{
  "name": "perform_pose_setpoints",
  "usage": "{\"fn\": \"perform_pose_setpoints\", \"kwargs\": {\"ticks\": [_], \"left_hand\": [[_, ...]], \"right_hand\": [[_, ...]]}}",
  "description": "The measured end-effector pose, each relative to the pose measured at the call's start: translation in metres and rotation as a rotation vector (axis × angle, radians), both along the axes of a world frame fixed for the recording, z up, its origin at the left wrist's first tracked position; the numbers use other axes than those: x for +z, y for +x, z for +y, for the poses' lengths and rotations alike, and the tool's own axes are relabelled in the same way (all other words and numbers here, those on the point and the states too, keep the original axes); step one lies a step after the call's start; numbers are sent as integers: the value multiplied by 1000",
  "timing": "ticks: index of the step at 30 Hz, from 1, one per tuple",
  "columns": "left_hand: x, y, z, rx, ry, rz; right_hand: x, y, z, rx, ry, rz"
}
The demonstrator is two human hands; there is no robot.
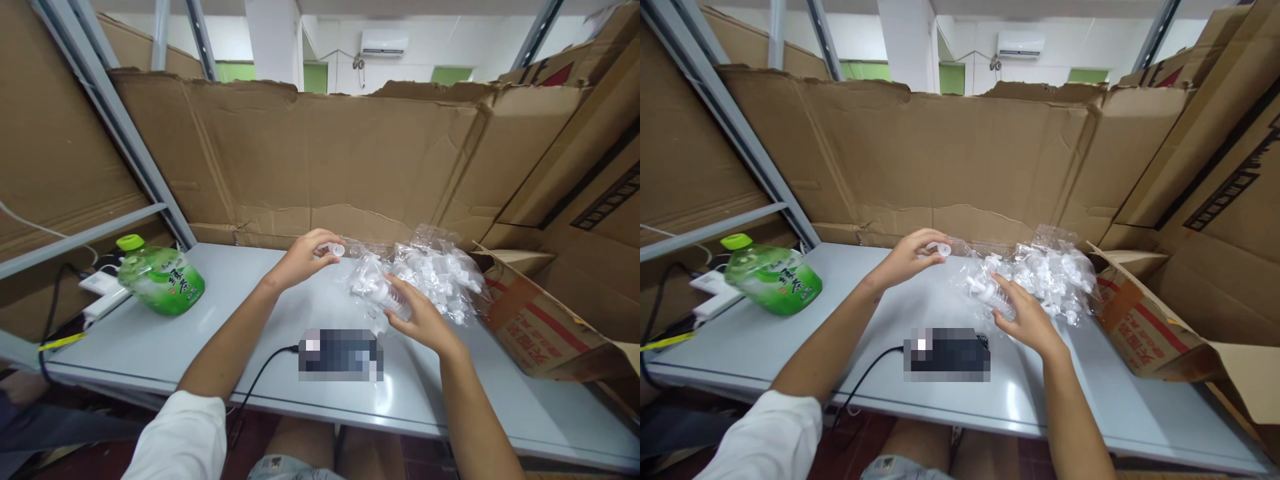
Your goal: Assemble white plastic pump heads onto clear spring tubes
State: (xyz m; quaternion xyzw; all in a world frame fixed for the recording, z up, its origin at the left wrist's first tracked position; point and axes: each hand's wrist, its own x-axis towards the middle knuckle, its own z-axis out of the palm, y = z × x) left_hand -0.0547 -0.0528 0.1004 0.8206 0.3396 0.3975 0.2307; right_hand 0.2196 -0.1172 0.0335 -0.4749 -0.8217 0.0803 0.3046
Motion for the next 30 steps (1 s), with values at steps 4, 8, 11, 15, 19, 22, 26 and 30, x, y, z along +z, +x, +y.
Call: {"fn": "perform_pose_setpoints", "kwargs": {"ticks": [4, 8, 11, 15, 19, 22, 26, 30], "left_hand": [[6, 0, -6, -91, -19, 17], [7, 0, -9, -96, -56, -13], [7, 1, -11, -79, -16, -43], [9, 3, -17, -68, 29, -15], [14, 6, -23, -29, 148, 149], [16, 10, -26, 106, 326, 163], [11, 15, -25, 208, 319, -94], [-10, 27, -20, -86, -112, -298]], "right_hand": [[0, 1, 0, -10, 3, 13], [-2, 3, 2, -16, 3, 35], [-6, 4, 5, -9, 9, 82], [-12, 4, 9, -27, 16, 175], [-13, -1, 8, -48, -21, 249], [-13, -4, 8, -27, -28, 304], [-15, -6, 10, -3, -29, 420], [-18, -13, 13, 2, -71, 611]]}}
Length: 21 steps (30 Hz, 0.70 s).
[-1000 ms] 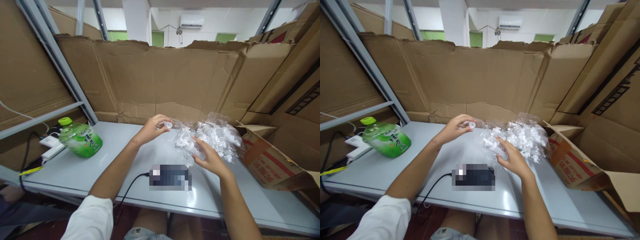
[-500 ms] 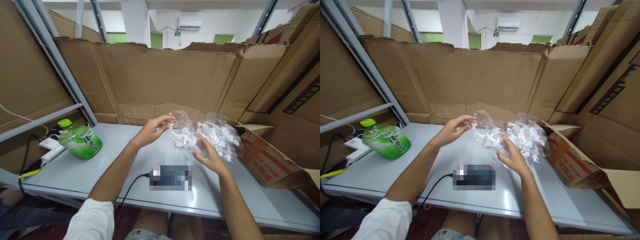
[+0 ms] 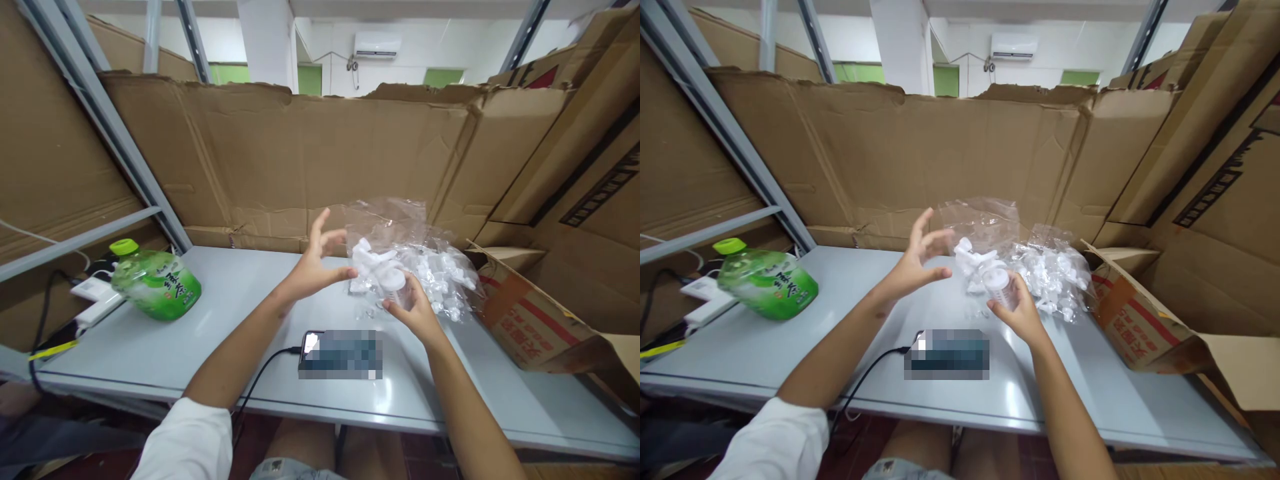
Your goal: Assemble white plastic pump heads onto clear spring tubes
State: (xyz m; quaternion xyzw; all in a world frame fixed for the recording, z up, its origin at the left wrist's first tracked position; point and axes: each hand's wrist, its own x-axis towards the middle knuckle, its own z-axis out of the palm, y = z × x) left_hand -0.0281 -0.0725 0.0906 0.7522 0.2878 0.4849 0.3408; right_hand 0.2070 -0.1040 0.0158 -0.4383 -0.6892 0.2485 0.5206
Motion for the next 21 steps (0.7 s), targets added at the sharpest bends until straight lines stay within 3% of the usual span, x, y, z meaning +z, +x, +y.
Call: {"fn": "perform_pose_setpoints", "kwargs": {"ticks": [4, 9, 16, 21], "left_hand": [[-25, 27, 0, -281, -362, -114], [-41, 58, 0, -153, -372, -251], [-48, 66, 5, -173, -374, -288], [-50, 59, 10, -198, -381, -227]], "right_hand": [[-2, -10, 1, 19, -45, 115], [-5, -15, -1, 165, -170, 142], [-6, -13, 4, 24, -199, 282], [-1, -8, 3, -116, -58, 148]]}}
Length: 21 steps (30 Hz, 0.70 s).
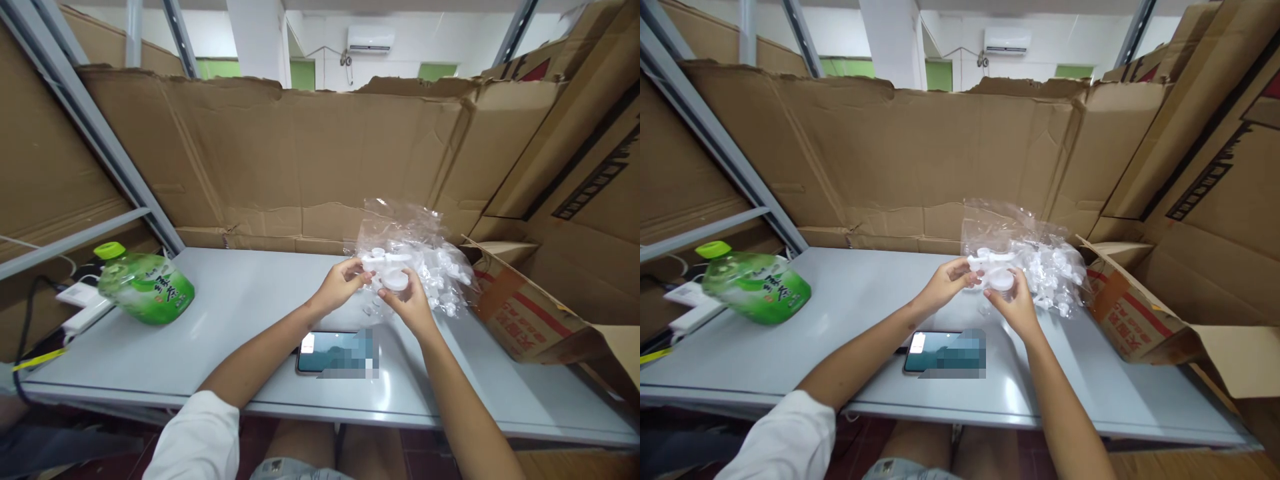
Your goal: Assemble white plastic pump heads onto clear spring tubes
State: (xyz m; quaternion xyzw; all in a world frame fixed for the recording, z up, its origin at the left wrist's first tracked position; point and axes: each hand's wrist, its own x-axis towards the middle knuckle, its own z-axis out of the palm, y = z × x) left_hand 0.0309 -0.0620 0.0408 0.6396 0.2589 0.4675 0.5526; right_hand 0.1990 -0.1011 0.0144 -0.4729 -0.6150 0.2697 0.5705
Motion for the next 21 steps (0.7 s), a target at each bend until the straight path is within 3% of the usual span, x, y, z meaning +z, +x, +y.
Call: {"fn": "perform_pose_setpoints", "kwargs": {"ticks": [3, 5, 10, 15, 19, 21], "left_hand": [[-4, -6, 4, -26, -14, 32], [-8, -10, 6, -93, -42, 63], [-21, -18, 10, -250, -86, 174], [-30, -16, 13, -174, -125, 205], [-31, -15, 13, -119, -73, 221], [-31, -16, 12, -123, -50, 219]], "right_hand": [[7, 5, -6, -59, 80, -201], [12, 9, -9, -18, 60, -305], [16, 21, -9, 66, 6, -335], [12, 23, -6, 31, -21, -281], [12, 23, -5, 36, -41, -277], [11, 22, -4, -28, -19, -239]]}}
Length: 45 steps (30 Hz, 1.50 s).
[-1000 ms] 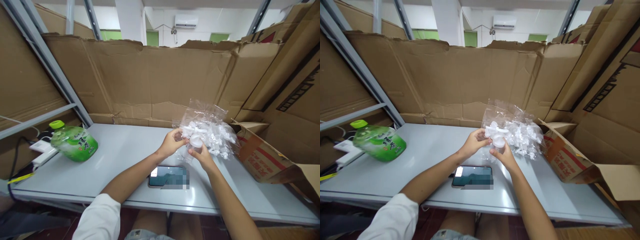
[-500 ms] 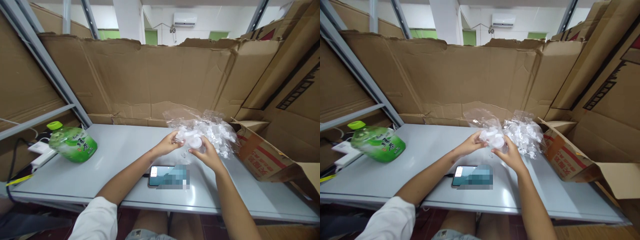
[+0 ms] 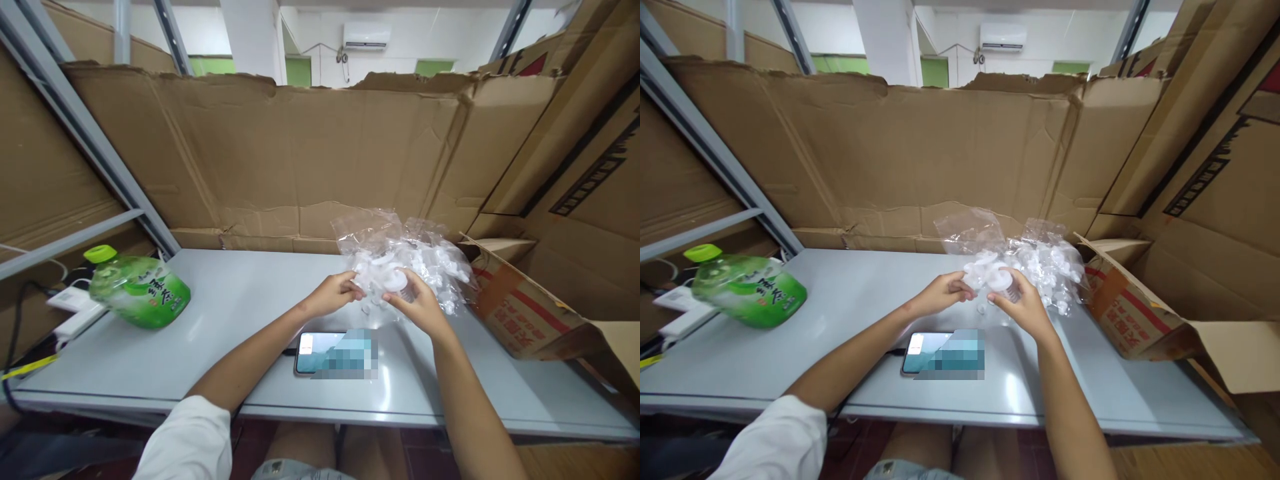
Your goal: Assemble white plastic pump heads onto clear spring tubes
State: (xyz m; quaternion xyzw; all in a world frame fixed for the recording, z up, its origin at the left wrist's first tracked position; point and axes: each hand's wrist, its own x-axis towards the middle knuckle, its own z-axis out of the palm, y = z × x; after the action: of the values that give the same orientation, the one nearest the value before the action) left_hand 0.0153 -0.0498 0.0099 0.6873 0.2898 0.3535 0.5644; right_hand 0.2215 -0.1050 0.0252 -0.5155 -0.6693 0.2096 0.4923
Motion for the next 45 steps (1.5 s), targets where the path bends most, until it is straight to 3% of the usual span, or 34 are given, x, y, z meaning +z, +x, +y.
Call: {"fn": "perform_pose_setpoints", "kwargs": {"ticks": [2, 7, 10, 14, 17, 22, 27, 31, 37, 40, 45], "left_hand": [[1, -1, 0, 21, 15, -27], [6, -3, 0, 103, 126, 26], [9, -5, -1, 151, 168, 60], [9, -8, 0, 148, 222, 87], [4, -9, 3, 148, 267, 181], [-4, 2, 6, -12, 471, 544], [-8, 31, 9, -161, 778, 756], [-10, 47, 14, -135, 846, 826], [-14, 50, 14, -122, 862, 873], [-15, 51, 10, -139, 865, 932], [-16, 57, 3, -177, 879, 1009]], "right_hand": [[-2, -1, 1, -91, 49, 51], [-5, -4, 2, 4, 14, -24], [-6, -3, 4, -101, 81, 44], [-7, -1, 6, -36, 7, 54], [-9, 0, 8, -128, 58, 195], [-12, 5, 13, -237, 206, 476], [-10, 9, 13, -278, 249, 523], [-7, 13, 13, -351, 338, 530], [2, 36, 11, -455, 411, 710], [5, 43, 10, -496, 391, 796], [1, 37, 13, -474, 344, 745]]}}
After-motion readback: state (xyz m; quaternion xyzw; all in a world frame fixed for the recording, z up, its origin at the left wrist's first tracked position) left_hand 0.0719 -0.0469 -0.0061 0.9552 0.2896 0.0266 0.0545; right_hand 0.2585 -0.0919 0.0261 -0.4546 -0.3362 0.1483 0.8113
